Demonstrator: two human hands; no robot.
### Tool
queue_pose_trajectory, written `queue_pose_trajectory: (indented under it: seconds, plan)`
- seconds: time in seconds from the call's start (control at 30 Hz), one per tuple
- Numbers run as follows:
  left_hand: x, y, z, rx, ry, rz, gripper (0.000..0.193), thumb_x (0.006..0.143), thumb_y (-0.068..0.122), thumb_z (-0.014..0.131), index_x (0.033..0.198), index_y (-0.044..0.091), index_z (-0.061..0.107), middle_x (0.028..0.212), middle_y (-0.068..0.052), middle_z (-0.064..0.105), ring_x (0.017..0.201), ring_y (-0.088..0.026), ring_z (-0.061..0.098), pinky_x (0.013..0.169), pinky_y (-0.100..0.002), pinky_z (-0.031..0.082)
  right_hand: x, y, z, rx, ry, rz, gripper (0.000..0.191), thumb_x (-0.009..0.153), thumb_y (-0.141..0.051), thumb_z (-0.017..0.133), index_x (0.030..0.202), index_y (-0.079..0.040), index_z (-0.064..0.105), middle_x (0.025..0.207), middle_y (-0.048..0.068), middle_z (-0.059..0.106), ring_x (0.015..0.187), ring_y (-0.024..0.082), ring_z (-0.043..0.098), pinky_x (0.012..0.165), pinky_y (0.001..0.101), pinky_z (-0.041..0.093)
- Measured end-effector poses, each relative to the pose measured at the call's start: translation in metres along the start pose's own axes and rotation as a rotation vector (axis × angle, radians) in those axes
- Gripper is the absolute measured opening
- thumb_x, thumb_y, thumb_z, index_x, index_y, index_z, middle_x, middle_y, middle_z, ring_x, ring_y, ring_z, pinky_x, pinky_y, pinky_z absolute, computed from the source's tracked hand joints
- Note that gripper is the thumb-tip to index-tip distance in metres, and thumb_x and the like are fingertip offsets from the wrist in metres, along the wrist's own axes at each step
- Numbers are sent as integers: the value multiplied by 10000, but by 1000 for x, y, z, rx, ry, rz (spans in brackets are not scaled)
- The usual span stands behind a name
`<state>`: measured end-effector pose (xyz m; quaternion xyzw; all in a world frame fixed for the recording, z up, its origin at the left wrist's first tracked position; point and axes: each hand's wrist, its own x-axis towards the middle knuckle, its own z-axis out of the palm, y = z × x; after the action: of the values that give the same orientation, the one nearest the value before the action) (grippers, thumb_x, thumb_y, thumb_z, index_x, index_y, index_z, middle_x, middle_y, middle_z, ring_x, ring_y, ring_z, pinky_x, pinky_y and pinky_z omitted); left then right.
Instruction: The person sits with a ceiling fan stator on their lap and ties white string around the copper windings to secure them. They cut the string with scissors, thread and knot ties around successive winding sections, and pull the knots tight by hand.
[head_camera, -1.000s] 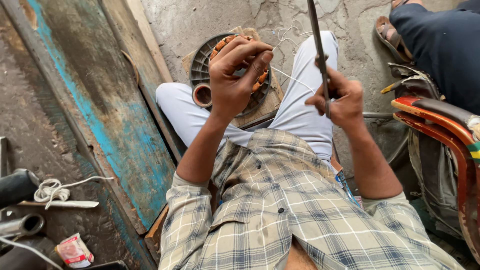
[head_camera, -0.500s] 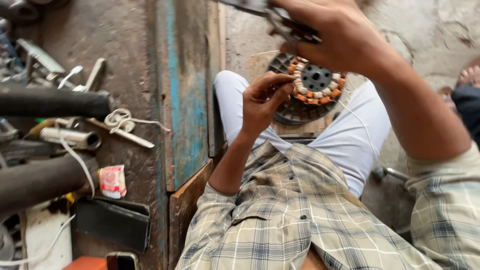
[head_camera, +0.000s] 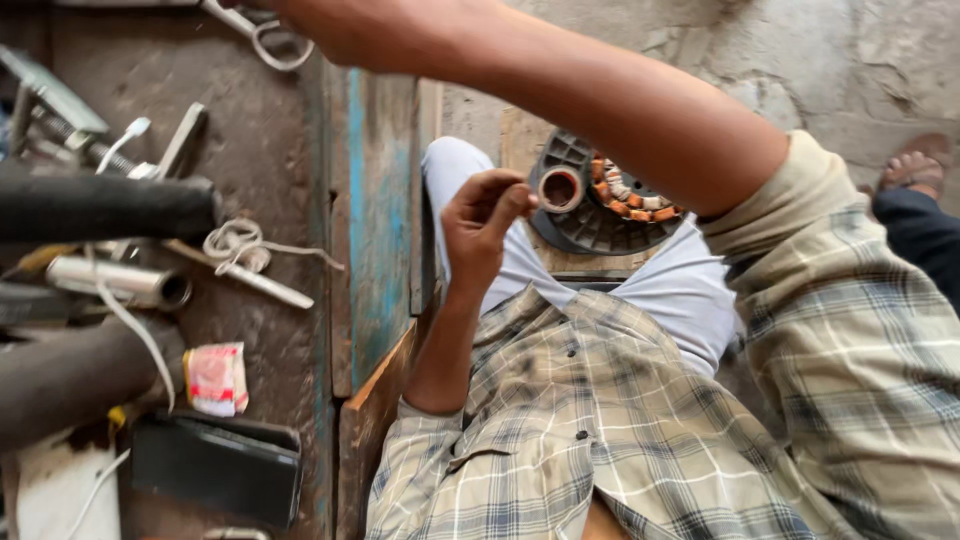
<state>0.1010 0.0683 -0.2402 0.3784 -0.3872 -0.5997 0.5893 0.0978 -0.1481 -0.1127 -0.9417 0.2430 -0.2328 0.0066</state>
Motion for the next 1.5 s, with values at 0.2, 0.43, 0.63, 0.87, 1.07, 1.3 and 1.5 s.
queue_pose_trajectory:
  seconds: [0.2, 0.43, 0.63, 0.87, 1.07, 1.3, 1.5]
  plan:
    - [13, 10, 17, -179, 37, 86, 122, 1056, 86, 673, 1140, 3, 643, 894, -77, 677, 792, -146, 667, 702, -282, 550, -232, -2, -94, 483, 304, 46, 132, 1099, -37, 742, 1210, 2, 681, 1075, 146, 717, 940, 240, 730, 796, 329, 587]
    - [-26, 0, 70, -110, -291, -29, 160, 1099, 147, 678, 1166, 27, 595, 833, -41, 606, 601, -65, 544, 513, -191, 426, -463, -92, -152, 260, 294, 846, 129, 1031, 22, 794, 1137, 33, 722, 1038, 150, 727, 896, 233, 730, 766, 309, 581]
    - [-60, -23, 105, -51, -429, -238, 190, 1089, 157, 675, 1172, 17, 578, 810, -4, 568, 570, -33, 499, 518, -185, 399, -589, -185, -117, 82, -12, 1152, 188, 914, -42, 811, 1094, -27, 756, 1020, 110, 718, 950, 286, 692, 825, 376, 557]
    - [-74, -33, 109, -11, -467, -272, 179, 1085, 157, 670, 1166, 17, 595, 785, 25, 571, 580, -28, 474, 519, -184, 362, -623, -206, -70, 158, 107, 1511, 157, 971, -118, 801, 1093, -32, 754, 964, 117, 702, 798, 265, 659, 700, 371, 523]
    - [-76, -35, 110, 36, -507, -304, 139, 1080, 118, 667, 1153, 14, 613, 822, 30, 578, 641, -20, 479, 556, -197, 369, -619, -196, -49, 39, 39, 1393, 146, 932, -160, 813, 1037, -66, 777, 905, 101, 685, 835, 288, 667, 718, 392, 518]
    - [-82, -43, 111, 38, -508, -360, 140, 1070, 120, 669, 1148, 11, 628, 829, 30, 596, 654, -15, 490, 566, -196, 388, -630, -183, -35, 291, 85, 1618, 140, 913, -131, 764, 971, -5, 743, 881, 109, 694, 725, 198, 655, 666, 327, 517]
    - [-71, -54, 128, 23, -713, -380, 130, 1082, 138, 674, 1126, 16, 664, 1079, -35, 632, 800, -68, 618, 669, -225, 536, -604, -174, -75, 899, 601, 1592, 109, 1019, -108, 636, 1044, -4, 654, 922, 89, 674, 809, 129, 604, 726, 292, 502]
